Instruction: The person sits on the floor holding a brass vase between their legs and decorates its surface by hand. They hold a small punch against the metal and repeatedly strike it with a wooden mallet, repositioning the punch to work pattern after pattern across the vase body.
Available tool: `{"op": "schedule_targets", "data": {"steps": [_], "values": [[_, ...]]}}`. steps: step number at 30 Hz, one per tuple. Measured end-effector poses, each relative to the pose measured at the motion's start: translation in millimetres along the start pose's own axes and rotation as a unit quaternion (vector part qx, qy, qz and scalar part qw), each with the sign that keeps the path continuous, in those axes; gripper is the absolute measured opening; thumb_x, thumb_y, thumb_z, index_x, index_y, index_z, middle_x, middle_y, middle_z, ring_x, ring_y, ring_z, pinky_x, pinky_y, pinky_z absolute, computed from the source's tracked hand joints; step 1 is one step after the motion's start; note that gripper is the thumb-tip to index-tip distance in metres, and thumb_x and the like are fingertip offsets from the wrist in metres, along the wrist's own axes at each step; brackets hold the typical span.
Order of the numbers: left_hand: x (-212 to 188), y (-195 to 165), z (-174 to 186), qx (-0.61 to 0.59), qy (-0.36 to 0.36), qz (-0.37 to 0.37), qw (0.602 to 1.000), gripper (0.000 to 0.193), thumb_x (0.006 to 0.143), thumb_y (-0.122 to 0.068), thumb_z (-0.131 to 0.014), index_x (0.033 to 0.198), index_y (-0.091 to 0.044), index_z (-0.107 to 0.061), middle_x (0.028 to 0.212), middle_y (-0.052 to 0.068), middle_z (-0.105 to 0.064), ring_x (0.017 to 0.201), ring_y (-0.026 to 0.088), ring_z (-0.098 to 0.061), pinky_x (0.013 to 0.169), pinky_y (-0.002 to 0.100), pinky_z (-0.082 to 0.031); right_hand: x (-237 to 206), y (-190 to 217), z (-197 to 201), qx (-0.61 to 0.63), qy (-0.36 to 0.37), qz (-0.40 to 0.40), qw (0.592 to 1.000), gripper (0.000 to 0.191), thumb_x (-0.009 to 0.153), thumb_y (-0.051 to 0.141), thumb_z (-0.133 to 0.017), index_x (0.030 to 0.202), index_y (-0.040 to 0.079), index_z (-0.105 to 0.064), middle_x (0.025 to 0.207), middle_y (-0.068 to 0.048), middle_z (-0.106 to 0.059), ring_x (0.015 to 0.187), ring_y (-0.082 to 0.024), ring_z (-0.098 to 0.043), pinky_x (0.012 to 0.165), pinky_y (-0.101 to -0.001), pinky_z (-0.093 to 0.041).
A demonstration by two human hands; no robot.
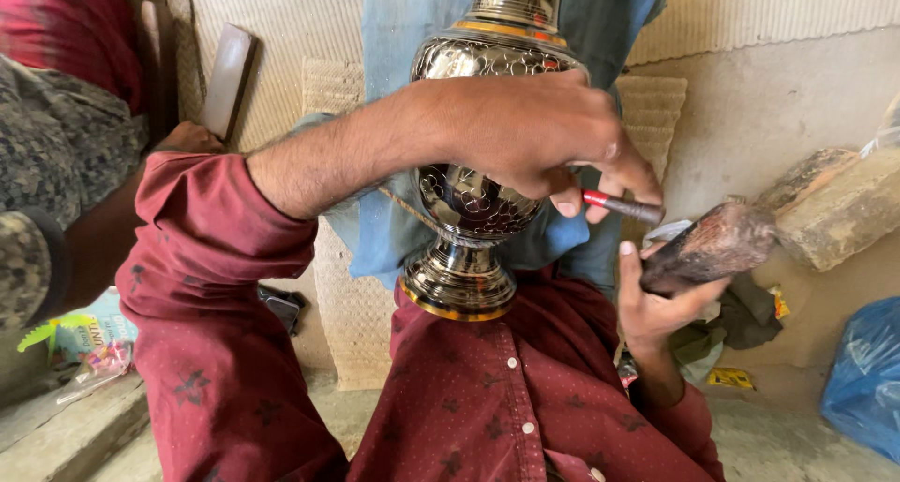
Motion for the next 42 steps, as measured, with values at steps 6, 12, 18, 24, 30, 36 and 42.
{"op": "schedule_targets", "data": {"steps": [6,12,18,24,30,36,42], "values": [[3.0,1.3,-4.6,-0.013,0.037,0.008,0.999,0.065,0.076,-0.012,-0.081,0.139,-0.017,-0.063,0.105,0.0,-0.08,0.092,0.024,-0.074,0.074,0.047,-0.04,22.1,36.4,13.7,0.131,-0.069,0.021,0.989,0.102,0.1,-0.015,-0.072,0.162,0.016,0.003,0.112,-0.014,-0.057,0.083,-0.023,-0.061,0.076,-0.0379,-0.065],[0.4,3.9,-7.5,-0.008,0.038,0.05,0.998,0.059,0.081,-0.012,-0.08,0.137,-0.022,-0.065,0.09,-0.006,-0.081,0.079,0.015,-0.074,0.075,0.044,-0.04,47.2,62.9,-6.8,-0.068,0.012,0.068,0.995,0.101,0.09,-0.014,-0.073,0.163,0.021,-0.013,0.104,-0.016,-0.059,0.088,-0.025,-0.062,0.081,-0.038,-0.055],[-18.1,2.8,0.3,0.041,-0.039,0.129,0.99,0.064,0.079,-0.002,-0.077,0.139,-0.02,-0.064,0.097,0.001,-0.081,0.08,0.017,-0.076,0.05,0.043,-0.046,54.4,40.4,-2.8,-0.031,0.076,0.033,0.996,0.087,0.09,-0.015,-0.072,0.154,0.02,-0.024,0.1,-0.013,-0.056,0.089,-0.023,-0.058,0.086,-0.0389,-0.054],[-42.6,-16.1,19.1,0.089,-0.22,0.116,0.964,0.058,0.082,0.003,-0.076,0.137,-0.008,-0.062,0.12,0.011,-0.075,0.1,0.028,-0.073,0.06,0.037,-0.052,72.5,32.8,33.4,0.074,0.058,0.008,0.996,0.108,0.107,-0.022,-0.061,0.167,0.032,0.011,0.108,-0.013,-0.056,0.085,-0.019,-0.059,0.086,-0.034,-0.055],[-39.4,-13.5,13.7,0.034,-0.194,0.1,0.975,0.064,0.084,0.009,-0.07,0.144,-0.011,-0.061,0.129,0.005,-0.074,0.103,0.016,-0.078,0.081,0.03,-0.061,86.6,35.4,51.3,0.184,-0.048,-0.025,0.982,0.113,0.1,-0.022,-0.073,0.158,0.026,0.01,0.11,-0.012,-0.052,0.081,-0.021,-0.054,0.075,-0.0369,-0.053],[-39.1,-17.9,11.8,0.022,-0.177,0.116,0.977,0.065,0.081,0.009,-0.069,0.142,-0.01,-0.06,0.129,0.006,-0.074,0.102,0.015,-0.078,0.079,0.029,-0.062,99.9,85.3,10.5,-0.269,0.124,0.241,0.924,0.113,0.077,-0.009,-0.075,0.164,0.02,-0.009,0.099,-0.024,-0.061,0.079,-0.034,-0.063,0.072,-0.0443,-0.056],[-61.4,-22.1,9.4,0.036,-0.275,0.217,0.936,0.055,0.095,0.004,-0.07,0.148,-0.006,-0.056,0.116,0.008,-0.075,0.1,0.022,-0.077,0.081,0.035,-0.06,153.0,116.8,-14.0,-0.148,0.253,0.189,0.937,0.083,0.094,-0.012,-0.073,0.163,0.008,-0.031,0.099,-0.02,-0.063,0.078,-0.03,-0.062,0.076,-0.0378,-0.053]]}}
Point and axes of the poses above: each hand's wrist, its own x-axis towards the middle knuckle, its own z-axis out of the back of the hand, y = z × x, the point moved 8 cm from there along x, towards the middle knuckle
